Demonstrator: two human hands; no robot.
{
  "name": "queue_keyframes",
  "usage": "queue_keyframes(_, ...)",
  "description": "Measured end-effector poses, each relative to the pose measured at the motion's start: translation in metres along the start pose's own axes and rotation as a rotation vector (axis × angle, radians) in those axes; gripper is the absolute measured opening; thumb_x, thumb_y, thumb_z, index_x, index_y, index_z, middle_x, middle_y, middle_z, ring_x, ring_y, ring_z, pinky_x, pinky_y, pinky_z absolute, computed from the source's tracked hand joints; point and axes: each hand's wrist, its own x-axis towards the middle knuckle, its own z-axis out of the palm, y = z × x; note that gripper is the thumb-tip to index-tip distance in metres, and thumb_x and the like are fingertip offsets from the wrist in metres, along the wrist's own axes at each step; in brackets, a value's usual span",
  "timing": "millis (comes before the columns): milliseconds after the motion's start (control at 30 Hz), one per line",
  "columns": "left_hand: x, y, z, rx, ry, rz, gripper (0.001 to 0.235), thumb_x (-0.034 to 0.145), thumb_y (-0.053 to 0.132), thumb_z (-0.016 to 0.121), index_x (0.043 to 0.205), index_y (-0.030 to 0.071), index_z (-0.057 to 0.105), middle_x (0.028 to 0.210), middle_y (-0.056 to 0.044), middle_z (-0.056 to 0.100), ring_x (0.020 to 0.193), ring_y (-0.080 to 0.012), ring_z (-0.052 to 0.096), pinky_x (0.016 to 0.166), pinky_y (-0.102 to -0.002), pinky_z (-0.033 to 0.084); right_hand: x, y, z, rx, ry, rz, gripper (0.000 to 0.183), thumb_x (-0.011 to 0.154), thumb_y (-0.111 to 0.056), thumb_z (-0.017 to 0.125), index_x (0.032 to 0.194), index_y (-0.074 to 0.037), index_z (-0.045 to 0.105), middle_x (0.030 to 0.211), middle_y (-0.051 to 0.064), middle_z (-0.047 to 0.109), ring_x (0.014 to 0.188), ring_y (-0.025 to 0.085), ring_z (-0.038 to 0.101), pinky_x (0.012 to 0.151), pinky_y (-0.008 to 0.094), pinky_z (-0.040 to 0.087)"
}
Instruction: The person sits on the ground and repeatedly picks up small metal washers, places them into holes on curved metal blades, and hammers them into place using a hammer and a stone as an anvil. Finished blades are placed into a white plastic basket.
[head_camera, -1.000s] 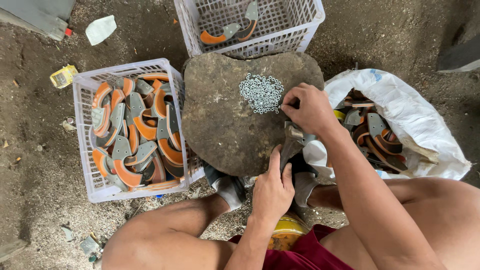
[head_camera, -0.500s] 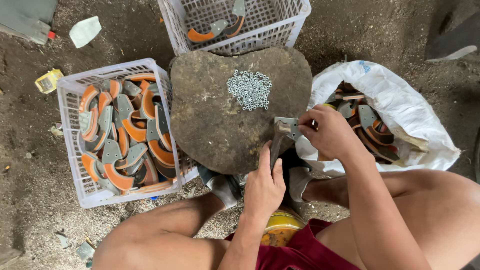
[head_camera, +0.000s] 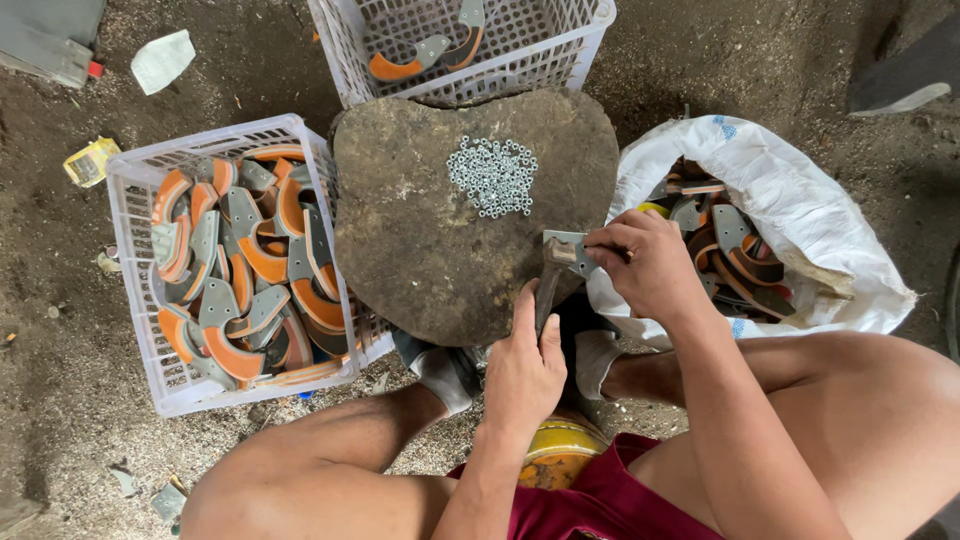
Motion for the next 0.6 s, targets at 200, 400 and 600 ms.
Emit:
queue_keyframes(200, 0.0005, -0.0009, -0.0004, -0.002, 0.015, 0.038, 0.052, 0.101, 0.026, 0.054, 0.15, 0.013, 0.041, 0.079, -0.028, 0.071, 0.079, -0.05, 0.07, 0.064, -0.059, 0.054, 0.0017, -0.0023, 0.0008, 0.046, -0.005, 0.041, 0.011, 0.083, -0.01, 0.08, 0.094, -0.008, 0.078, 0.089, 0.01, 0.07, 0.089, 0.034, 0.064, 0.08, 0.044, 0.051)
queue_keyframes(400, 0.0003, -0.0005, -0.0008, -0.008, 0.006, 0.03, 0.051, 0.101, 0.026, 0.054, 0.149, 0.013, 0.042, 0.079, -0.028, 0.071, 0.079, -0.0493, 0.071, 0.063, -0.058, 0.054, 0.0004, -0.0047, -0.0012, 0.029, -0.021, 0.043, 0.01, 0.084, -0.011, 0.078, 0.094, -0.008, 0.076, 0.09, 0.009, 0.07, 0.092, 0.033, 0.063, 0.082, 0.045, 0.049)
queue_keyframes(600, 0.0001, 0.002, -0.0018, -0.013, -0.005, 0.009, 0.051, 0.101, 0.025, 0.054, 0.149, 0.014, 0.042, 0.078, -0.027, 0.072, 0.079, -0.048, 0.072, 0.063, -0.056, 0.056, 0.0, -0.0051, -0.0005, -0.015, -0.032, 0.057, 0.01, 0.085, -0.013, 0.078, 0.094, -0.01, 0.077, 0.091, 0.008, 0.069, 0.096, 0.032, 0.062, 0.086, 0.046, 0.045)
